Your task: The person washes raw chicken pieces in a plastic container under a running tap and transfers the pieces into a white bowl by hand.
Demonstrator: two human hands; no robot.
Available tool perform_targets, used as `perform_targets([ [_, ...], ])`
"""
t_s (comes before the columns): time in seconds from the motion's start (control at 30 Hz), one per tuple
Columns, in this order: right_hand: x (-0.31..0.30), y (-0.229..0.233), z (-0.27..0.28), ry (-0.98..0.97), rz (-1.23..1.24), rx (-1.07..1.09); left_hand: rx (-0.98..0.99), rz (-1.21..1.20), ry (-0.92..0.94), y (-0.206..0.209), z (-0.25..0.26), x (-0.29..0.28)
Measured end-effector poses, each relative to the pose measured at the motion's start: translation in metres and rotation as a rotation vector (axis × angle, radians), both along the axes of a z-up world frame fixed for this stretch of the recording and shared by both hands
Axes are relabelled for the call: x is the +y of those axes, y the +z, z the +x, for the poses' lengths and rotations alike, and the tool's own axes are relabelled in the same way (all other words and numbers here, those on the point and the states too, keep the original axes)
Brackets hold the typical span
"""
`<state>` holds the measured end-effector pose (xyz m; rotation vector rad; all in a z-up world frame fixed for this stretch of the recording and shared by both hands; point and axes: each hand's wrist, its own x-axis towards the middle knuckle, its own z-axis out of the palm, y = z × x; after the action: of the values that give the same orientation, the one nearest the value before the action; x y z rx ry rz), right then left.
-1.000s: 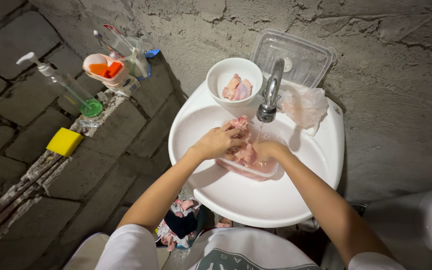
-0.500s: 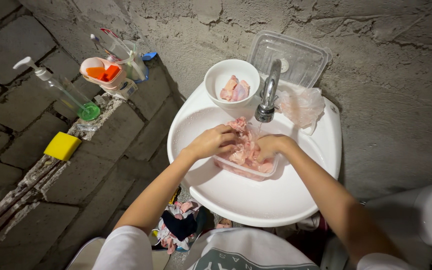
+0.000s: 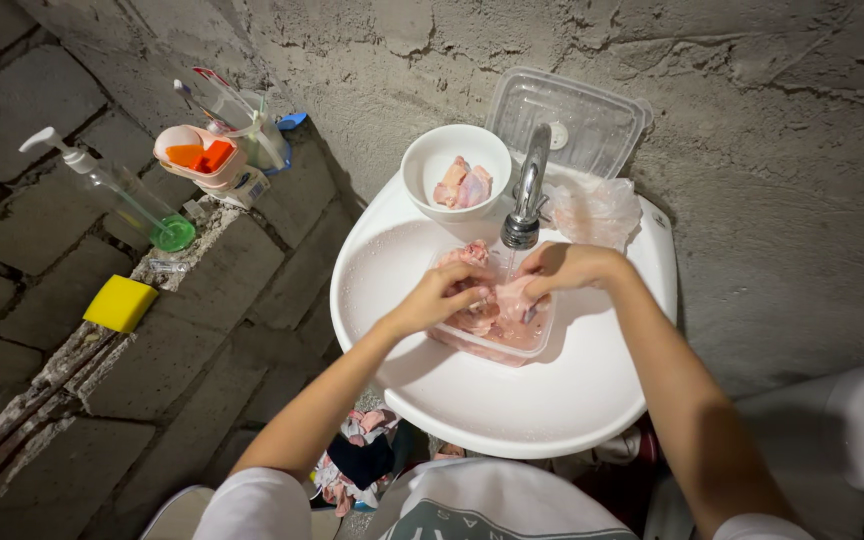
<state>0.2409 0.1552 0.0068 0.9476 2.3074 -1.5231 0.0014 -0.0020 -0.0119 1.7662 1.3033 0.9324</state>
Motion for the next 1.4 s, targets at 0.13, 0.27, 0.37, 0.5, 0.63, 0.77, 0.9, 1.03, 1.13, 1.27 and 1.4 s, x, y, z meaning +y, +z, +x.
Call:
perform_targets([
  [0.13,0.011,-0.006,0.017,-0.001,-0.129,0.326,-0.216,-0.165,-0.018,-0.007,0.018,0.005],
  [0.27,0.008,-0.02,0.017,-0.186,-0.176,0.462,-0.577,-0.256,-0.149,-0.015,0.025,0.009],
  [0.37,-0.008,-0.013,0.014,-0.22,-0.224,0.539,-0.767,-0.313,-0.051,-0.024,0.035,0.013],
  [0.5,-0.031,0.004,0.012,-0.316,-0.379,0.507,-0.896,-0.391,0.136,-0.033,0.034,0.018],
  [0.63,-0.057,0.021,0.005,-0.405,-0.372,0.474,-0.881,-0.37,0.093,-0.029,0.025,0.014],
  [0.77,-0.061,0.018,0.002,-0.415,-0.298,0.47,-0.843,-0.43,0.063,-0.015,0.024,0.004],
  [0.9,-0.048,0.004,0.005,-0.493,-0.241,0.481,-0.885,-0.464,0.029,-0.012,0.028,-0.001],
  [1.03,-0.054,0.01,0.001,-0.6,-0.268,0.479,-1.066,-0.489,0.055,-0.023,0.03,0.006],
  [1.13,-0.059,0.012,0.001,-0.485,-0.173,0.471,-1.041,-0.465,0.093,-0.03,0.03,0.008],
  [1.27,-0.05,0.001,-0.002,-0.521,-0.08,0.518,-1.039,-0.485,0.114,-0.031,0.028,0.011],
  [1.4,-0.05,-0.003,0.004,-0.609,-0.15,0.556,-1.104,-0.462,0.09,-0.032,0.025,0.01],
])
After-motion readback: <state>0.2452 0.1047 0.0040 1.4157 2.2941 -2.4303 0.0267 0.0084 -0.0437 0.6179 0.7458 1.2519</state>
